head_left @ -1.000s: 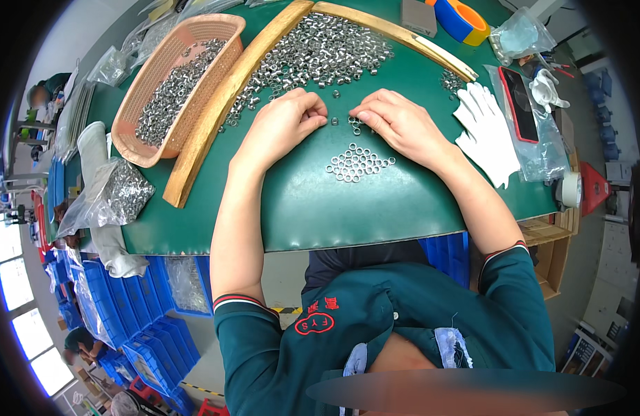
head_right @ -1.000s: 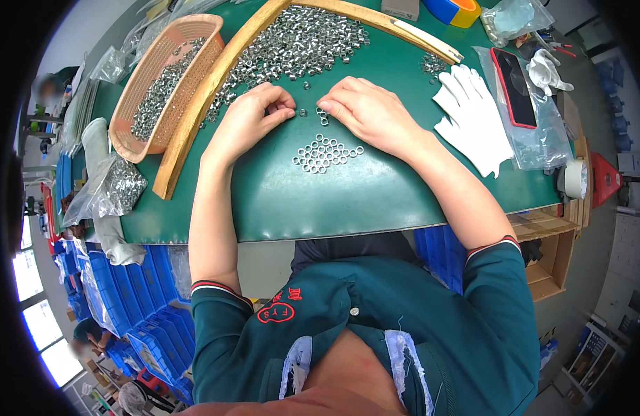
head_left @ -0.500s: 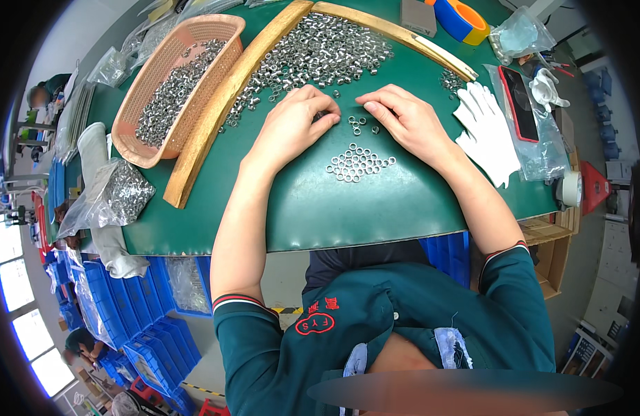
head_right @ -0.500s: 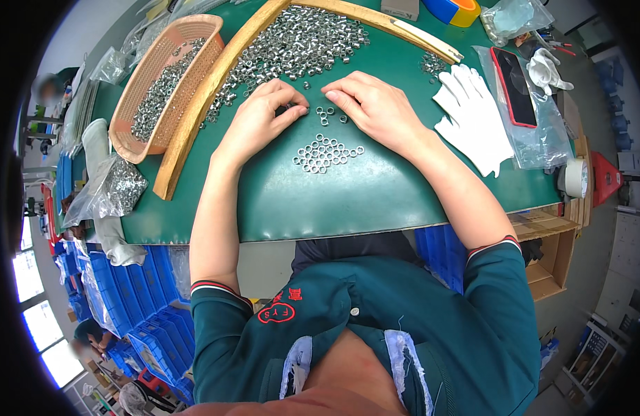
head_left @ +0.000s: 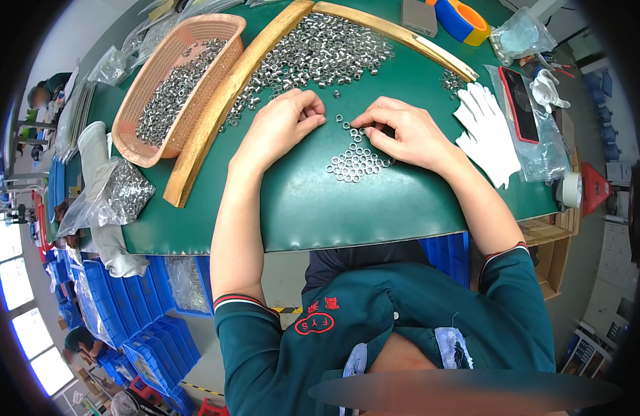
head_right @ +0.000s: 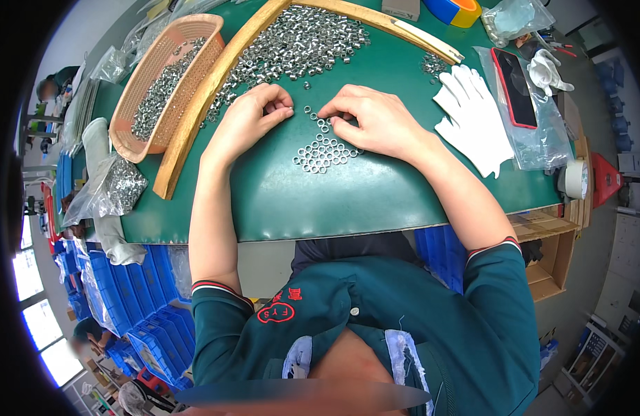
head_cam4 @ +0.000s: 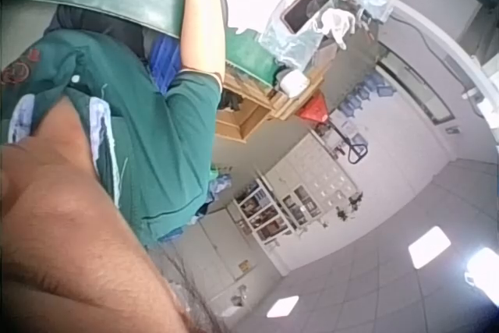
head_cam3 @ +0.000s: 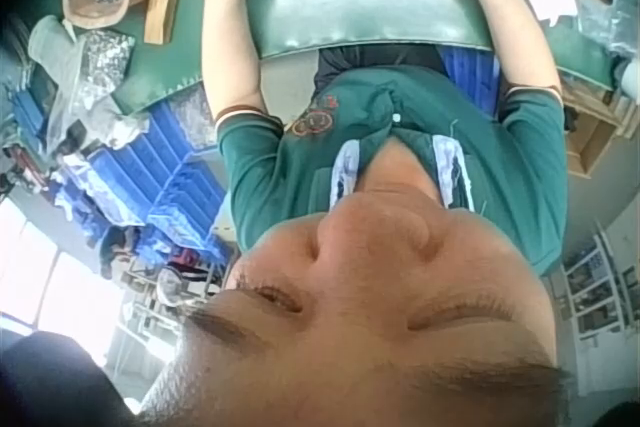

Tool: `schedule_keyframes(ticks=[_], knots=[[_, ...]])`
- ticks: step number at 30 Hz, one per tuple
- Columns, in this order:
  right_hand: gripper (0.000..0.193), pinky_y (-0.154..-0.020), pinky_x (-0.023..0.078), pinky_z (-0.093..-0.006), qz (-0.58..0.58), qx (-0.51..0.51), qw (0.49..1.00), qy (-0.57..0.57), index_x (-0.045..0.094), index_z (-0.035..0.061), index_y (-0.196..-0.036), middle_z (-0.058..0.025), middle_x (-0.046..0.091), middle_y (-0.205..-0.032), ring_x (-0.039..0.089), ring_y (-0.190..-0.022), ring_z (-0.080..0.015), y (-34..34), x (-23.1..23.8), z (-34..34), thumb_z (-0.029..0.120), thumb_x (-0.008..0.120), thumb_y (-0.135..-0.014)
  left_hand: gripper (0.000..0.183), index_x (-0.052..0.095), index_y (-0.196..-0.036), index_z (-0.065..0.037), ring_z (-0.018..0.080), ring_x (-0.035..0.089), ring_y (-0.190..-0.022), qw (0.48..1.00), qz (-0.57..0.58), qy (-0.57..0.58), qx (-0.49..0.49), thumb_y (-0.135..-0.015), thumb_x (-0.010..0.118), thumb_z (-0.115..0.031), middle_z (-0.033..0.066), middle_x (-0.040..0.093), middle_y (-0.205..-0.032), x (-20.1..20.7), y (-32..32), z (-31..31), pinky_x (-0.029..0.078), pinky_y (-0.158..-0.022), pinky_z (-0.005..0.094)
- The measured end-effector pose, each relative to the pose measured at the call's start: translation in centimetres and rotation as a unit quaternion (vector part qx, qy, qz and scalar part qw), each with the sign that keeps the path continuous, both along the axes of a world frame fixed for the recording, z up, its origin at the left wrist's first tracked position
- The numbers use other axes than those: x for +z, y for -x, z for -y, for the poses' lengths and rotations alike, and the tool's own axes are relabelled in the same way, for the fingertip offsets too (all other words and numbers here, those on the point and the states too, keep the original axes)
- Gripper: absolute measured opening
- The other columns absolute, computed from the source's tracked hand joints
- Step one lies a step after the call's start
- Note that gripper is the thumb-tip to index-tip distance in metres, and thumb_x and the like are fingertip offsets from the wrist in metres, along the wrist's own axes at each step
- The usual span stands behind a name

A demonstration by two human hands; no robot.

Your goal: The person assembles small metal components into a hexagonal grid pattern by hand.

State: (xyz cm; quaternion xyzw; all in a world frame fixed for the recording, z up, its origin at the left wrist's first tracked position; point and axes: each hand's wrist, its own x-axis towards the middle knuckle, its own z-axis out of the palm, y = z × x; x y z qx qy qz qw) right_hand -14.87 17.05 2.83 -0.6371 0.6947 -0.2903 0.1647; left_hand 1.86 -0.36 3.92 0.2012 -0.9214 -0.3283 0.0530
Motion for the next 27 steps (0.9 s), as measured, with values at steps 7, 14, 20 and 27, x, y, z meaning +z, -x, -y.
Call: schedule_keyframes(ticks=[7,14,20,27], knots=[[0.021,-0.080,0.051,-0.0347,0.010,-0.077,0.997,0.028,0.068,0.0118,-0.106,-0.0056,0.064,-0.098,0.065,-0.091,-0.0232,0.2,-0.3,0.1,0.016,0.055,-0.090,0.018,0.071,-0.097,-0.005,0.0283,0.064,-0.089,0.997,-0.067,0.040,-0.013,-0.088,0.064,-0.019,0.0114,0.066,-0.091,-1.0,0.2,0.2,0.050,-0.080,0.0380],[0.021,-0.080,0.052,-0.0353,-0.027,-0.039,0.998,0.033,0.069,0.0117,-0.106,-0.0064,0.064,-0.097,0.064,-0.092,-0.0239,-0.2,-0.3,0.1,0.024,0.057,-0.092,0.019,0.072,-0.100,-0.005,0.0286,0.065,-0.090,0.997,-0.046,-0.032,-0.053,-0.088,0.061,-0.016,0.0133,0.067,-0.095,-0.6,0.3,-0.5,0.051,-0.082,0.0377],[0.026,-0.077,0.051,-0.0380,0.022,0.063,0.996,-0.059,0.071,0.0113,-0.103,-0.0070,0.064,-0.092,0.063,-0.088,-0.0260,-0.2,0.6,-0.1,0.032,0.058,-0.094,0.021,0.072,-0.101,-0.005,0.0289,0.066,-0.088,0.984,0.005,-0.095,-0.153,-0.089,0.061,-0.019,0.0140,0.068,-0.093,-0.3,-0.1,-0.1,0.051,-0.080,0.0369],[0.027,-0.084,0.051,-0.0364,-0.053,-0.117,0.991,0.048,0.070,0.0126,-0.105,-0.0066,0.065,-0.100,0.063,-0.098,-0.0250,1.4,-0.7,0.4,0.034,0.058,-0.093,0.019,0.068,-0.094,-0.006,0.0285,0.065,-0.088,0.978,-0.057,0.104,0.174,-0.087,0.065,-0.023,0.0120,0.066,-0.092,-1.4,0.0,1.5,0.051,-0.079,0.0391]])
